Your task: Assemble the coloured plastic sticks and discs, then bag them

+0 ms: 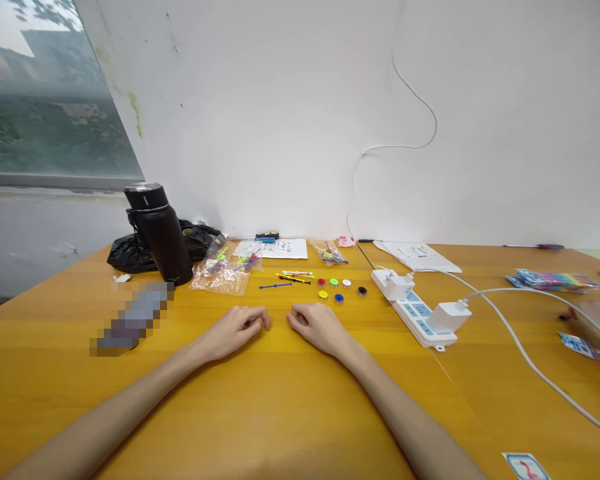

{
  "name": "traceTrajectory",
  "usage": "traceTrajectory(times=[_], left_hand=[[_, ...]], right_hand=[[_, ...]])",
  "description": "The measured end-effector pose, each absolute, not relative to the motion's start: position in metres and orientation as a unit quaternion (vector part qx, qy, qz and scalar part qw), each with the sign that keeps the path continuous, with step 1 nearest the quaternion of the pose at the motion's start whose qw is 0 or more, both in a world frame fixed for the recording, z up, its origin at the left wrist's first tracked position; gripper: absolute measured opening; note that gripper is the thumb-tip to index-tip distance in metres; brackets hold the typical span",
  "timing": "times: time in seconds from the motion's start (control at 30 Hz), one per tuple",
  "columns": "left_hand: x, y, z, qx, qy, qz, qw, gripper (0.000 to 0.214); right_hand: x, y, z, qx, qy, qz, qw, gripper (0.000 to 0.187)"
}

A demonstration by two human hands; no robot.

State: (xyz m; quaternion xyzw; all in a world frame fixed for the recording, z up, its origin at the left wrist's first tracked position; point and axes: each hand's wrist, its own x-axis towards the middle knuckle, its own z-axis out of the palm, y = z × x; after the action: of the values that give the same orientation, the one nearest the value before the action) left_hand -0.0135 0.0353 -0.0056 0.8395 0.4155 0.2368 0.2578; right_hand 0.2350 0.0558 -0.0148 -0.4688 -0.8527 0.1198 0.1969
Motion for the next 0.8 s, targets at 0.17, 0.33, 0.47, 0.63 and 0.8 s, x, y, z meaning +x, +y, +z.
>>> traceTrajectory(times=[0.17, 0.33, 0.47, 0.63, 0.8], left_hand=[[-0.013, 0.035, -0.007, 0.851, 0.405, 0.232, 0.241, 0.028], [-0.013, 0.034, -0.009, 0.857, 0.403, 0.229, 0.224, 0.029], [-0.013, 0.035, -0.010, 0.858, 0.400, 0.227, 0.229, 0.029], [-0.014, 0.035, -0.009, 0.858, 0.403, 0.222, 0.227, 0.029], [-0.015, 0.034, -0.008, 0.859, 0.401, 0.225, 0.224, 0.029]], right_hand=[[0.234, 0.054, -0.014, -0.469, -0.852, 0.124, 0.197, 0.035], [0.239, 0.056, -0.005, -0.484, -0.840, 0.115, 0.217, 0.033], [0.256, 0.076, 0.012, -0.540, -0.797, 0.051, 0.264, 0.027], [0.266, 0.121, 0.027, -0.582, -0.781, -0.006, 0.226, 0.018], [0.262, 0.158, 0.021, -0.572, -0.810, -0.001, 0.129, 0.024]])
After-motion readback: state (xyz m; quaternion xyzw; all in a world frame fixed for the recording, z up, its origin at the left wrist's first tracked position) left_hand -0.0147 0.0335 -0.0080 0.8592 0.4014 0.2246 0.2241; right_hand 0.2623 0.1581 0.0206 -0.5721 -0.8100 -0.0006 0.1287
